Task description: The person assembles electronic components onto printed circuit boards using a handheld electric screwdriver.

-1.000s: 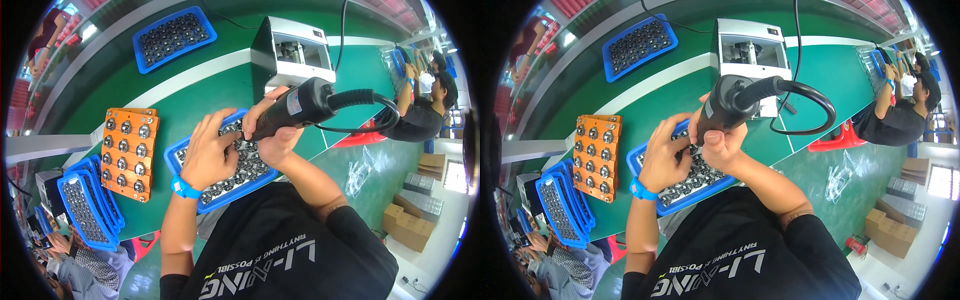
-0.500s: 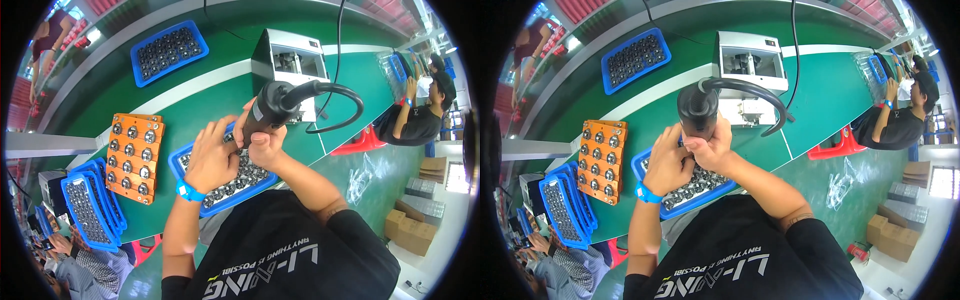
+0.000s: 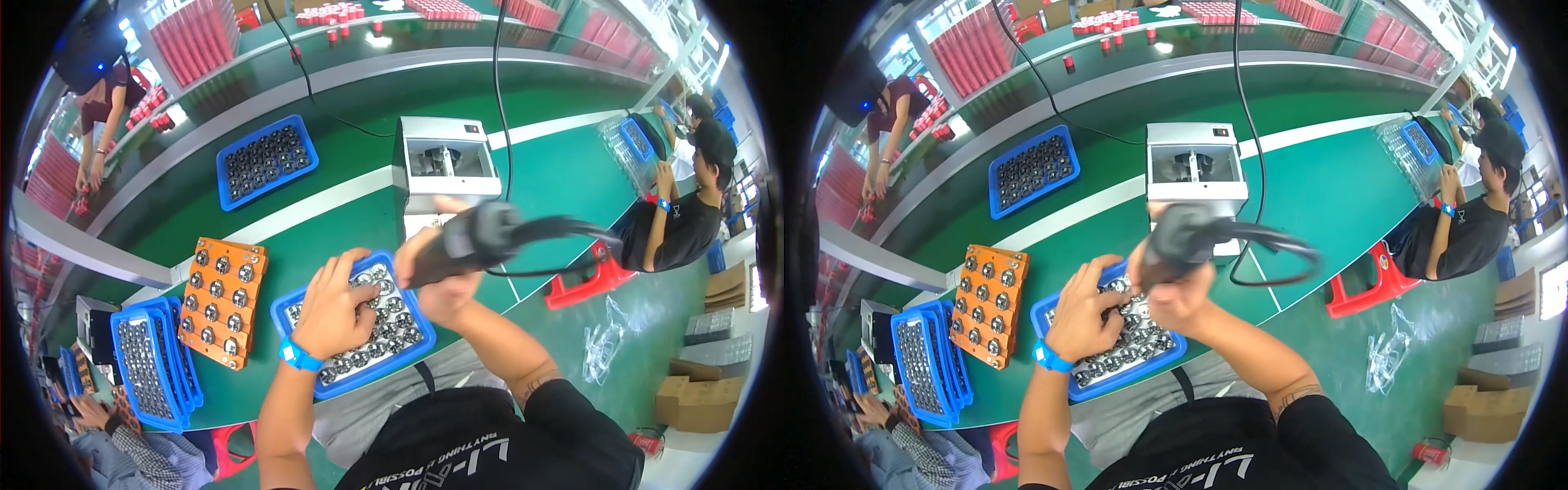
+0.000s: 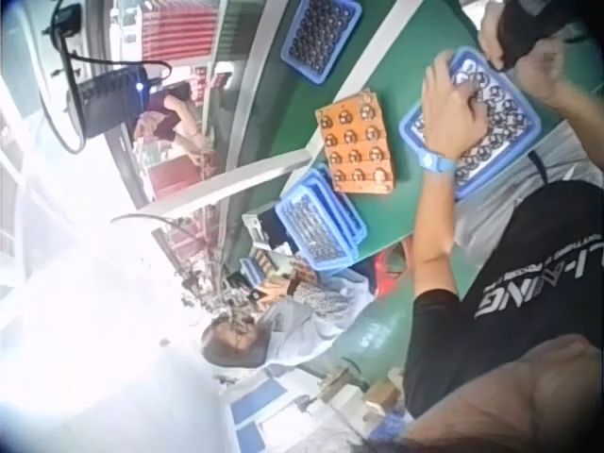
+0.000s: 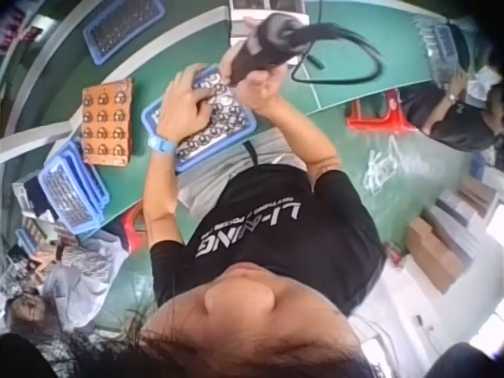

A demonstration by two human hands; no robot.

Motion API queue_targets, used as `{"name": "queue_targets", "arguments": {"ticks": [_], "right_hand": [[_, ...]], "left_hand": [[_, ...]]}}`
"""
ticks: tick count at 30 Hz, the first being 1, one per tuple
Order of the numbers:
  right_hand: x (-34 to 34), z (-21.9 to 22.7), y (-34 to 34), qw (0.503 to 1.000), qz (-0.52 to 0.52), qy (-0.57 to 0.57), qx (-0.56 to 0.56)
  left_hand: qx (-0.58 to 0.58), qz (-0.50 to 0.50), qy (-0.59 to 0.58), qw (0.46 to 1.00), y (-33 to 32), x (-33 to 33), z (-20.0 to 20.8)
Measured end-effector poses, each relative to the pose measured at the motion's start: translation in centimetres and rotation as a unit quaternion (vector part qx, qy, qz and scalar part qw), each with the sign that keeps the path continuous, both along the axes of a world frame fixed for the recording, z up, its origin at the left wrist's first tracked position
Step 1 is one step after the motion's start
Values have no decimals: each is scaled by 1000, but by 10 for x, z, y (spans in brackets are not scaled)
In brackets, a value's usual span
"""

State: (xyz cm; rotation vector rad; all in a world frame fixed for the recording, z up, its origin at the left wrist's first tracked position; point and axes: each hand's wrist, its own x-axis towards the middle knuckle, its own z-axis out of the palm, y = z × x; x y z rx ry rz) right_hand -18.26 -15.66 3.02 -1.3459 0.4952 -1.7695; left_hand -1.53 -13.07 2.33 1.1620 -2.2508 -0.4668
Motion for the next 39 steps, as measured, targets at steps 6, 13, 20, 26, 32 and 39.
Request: {"name": "queue_targets", "arguments": {"ticks": [6,13,20,26,32,39], "right_hand": [[-60,47,-30,991,-121,60,3],[-62,40,-31,992,-96,80,-19],[-58,33,-30,993,-68,91,35],[-47,55,-20,995,-40,86,38],[-55,55,-28,990,-115,78,17],[-55,41,-41,990,-111,81,10]], "left_hand": [[12,-2,-7,1000,2,-3,11],[9,-2,69,998,-28,7,9],[-20,-10,20,1000,-11,5,-4],[-10,-13,20,1000,-14,13,-10],[-54,-9,-28,998,-12,10,-7],[-68,-9,-34,997,-13,7,-8]]}}
